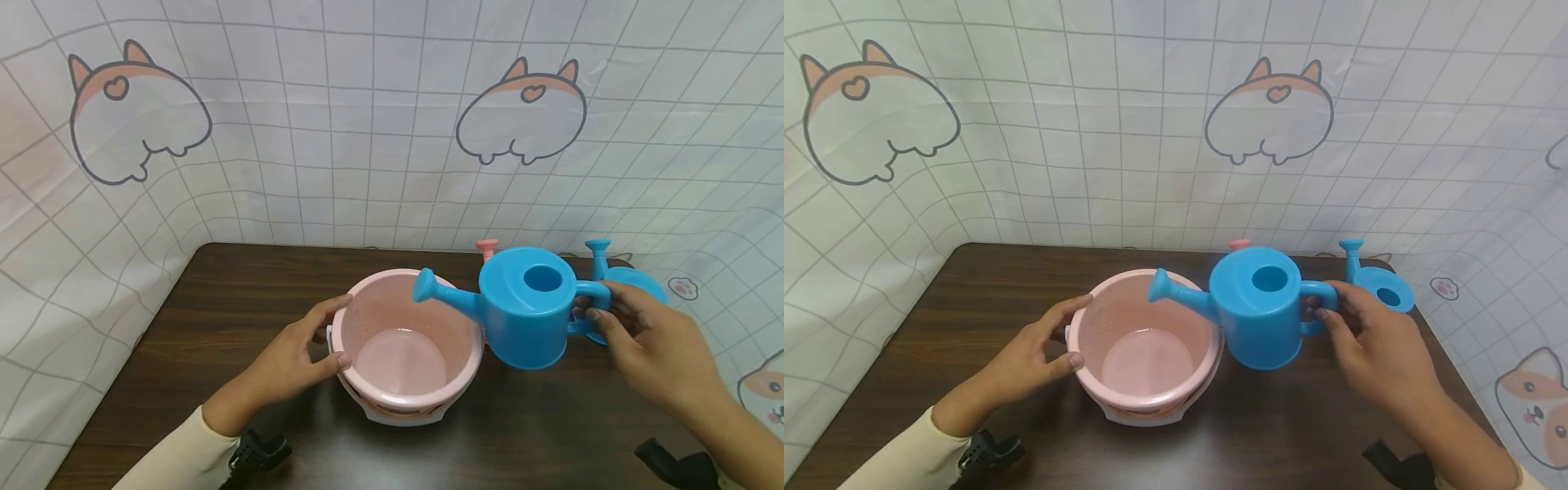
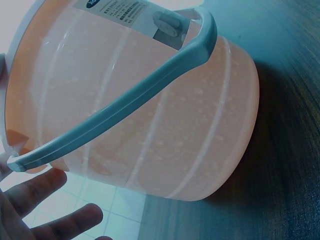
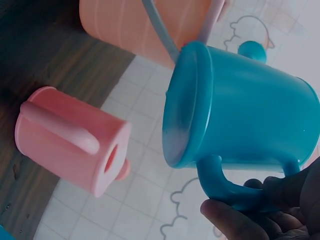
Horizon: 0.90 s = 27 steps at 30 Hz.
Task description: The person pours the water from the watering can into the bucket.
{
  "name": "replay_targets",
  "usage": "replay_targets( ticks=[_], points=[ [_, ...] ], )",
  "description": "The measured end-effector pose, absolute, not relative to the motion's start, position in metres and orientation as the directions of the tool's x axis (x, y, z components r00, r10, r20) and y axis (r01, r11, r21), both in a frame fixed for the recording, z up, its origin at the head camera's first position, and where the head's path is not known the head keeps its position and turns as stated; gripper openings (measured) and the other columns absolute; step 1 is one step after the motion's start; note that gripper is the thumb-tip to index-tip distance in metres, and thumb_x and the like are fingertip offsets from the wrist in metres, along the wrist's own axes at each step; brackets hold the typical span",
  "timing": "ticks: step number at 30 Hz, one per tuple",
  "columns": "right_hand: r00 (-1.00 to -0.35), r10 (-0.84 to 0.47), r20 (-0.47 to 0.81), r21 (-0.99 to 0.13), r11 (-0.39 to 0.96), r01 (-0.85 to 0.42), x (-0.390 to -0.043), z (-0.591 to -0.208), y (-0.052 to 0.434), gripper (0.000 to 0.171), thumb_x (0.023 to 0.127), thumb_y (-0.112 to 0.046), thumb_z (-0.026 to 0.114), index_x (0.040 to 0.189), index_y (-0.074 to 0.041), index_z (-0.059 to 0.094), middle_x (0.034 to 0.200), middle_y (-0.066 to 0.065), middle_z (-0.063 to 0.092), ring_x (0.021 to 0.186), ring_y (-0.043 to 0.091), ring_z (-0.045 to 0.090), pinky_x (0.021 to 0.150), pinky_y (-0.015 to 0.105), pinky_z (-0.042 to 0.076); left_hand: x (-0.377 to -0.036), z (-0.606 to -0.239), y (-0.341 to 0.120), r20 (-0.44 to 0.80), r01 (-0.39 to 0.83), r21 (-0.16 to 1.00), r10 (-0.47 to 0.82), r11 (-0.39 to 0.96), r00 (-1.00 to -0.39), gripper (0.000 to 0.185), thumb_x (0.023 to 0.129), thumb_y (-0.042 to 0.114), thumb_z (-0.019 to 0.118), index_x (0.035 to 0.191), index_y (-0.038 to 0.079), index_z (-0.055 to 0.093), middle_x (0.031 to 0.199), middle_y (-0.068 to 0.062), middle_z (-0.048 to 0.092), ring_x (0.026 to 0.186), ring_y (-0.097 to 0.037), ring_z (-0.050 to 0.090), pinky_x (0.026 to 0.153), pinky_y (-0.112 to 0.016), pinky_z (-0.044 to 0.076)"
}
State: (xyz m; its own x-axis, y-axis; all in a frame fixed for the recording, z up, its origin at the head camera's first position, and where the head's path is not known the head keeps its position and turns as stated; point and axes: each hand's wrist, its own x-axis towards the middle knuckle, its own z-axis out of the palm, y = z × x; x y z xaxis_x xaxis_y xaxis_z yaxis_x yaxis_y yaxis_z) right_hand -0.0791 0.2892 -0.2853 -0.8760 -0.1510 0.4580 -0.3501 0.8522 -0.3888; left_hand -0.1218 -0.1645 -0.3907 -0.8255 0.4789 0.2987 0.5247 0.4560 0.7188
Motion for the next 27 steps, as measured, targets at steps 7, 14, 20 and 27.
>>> replay_targets(
  ticks=[7, 14, 20, 27],
  points=[
    [-0.862, -0.185, 0.472, -0.337, 0.866, -0.370, -0.079, -0.282, 0.288, 0.042, 0.090, 0.004, 0.073, 0.131, 0.005, 0.062, 0.105, 0.025, 0.072, 0.086, 0.045, 0.072, 0.060, 0.033, 0.057, -0.122, -0.391, -0.164, 0.304, 0.530, 0.716, 0.481, 0.454, -0.823, 0.076, 0.092, 0.040, 0.072, 0.158, 0.030, 0.035, 0.128, 0.004, 0.064, 0.094, -0.014, 0.065, 0.085, -0.046, 0.053],
    [-0.828, -0.250, 0.502, -0.266, 0.866, -0.423, -0.081, -0.277, 0.286, 0.045, 0.086, 0.005, 0.078, 0.129, 0.001, 0.066, 0.094, 0.017, 0.073, 0.070, 0.024, 0.070, 0.053, 0.027, 0.049, -0.122, -0.392, -0.164, 0.304, 0.529, 0.721, 0.481, 0.448, -0.822, 0.076, 0.092, 0.040, 0.072, 0.158, 0.030, 0.035, 0.129, 0.003, 0.064, 0.094, -0.015, 0.065, 0.085, -0.050, 0.053],
    [-0.809, -0.316, 0.496, -0.217, 0.857, -0.468, -0.087, -0.267, 0.282, 0.047, 0.083, 0.006, 0.079, 0.128, 0.001, 0.067, 0.092, 0.011, 0.073, 0.071, 0.019, 0.066, 0.055, 0.032, 0.050, -0.122, -0.391, -0.164, 0.297, 0.522, 0.729, 0.482, 0.443, -0.824, 0.076, 0.092, 0.040, 0.071, 0.158, 0.030, 0.034, 0.132, 0.001, 0.063, 0.095, -0.015, 0.066, 0.085, -0.051, 0.053],
    [-0.782, -0.402, 0.476, -0.177, 0.827, -0.533, -0.093, -0.258, 0.283, 0.050, 0.081, 0.006, 0.081, 0.128, 0.002, 0.066, 0.076, -0.001, 0.064, 0.058, 0.006, 0.046, 0.049, 0.026, 0.040, -0.122, -0.390, -0.164, 0.288, 0.515, 0.736, 0.485, 0.439, -0.825, 0.076, 0.092, 0.039, 0.071, 0.158, 0.029, 0.034, 0.130, 0.000, 0.063, 0.096, -0.015, 0.065, 0.086, -0.051, 0.054]
  ],
)
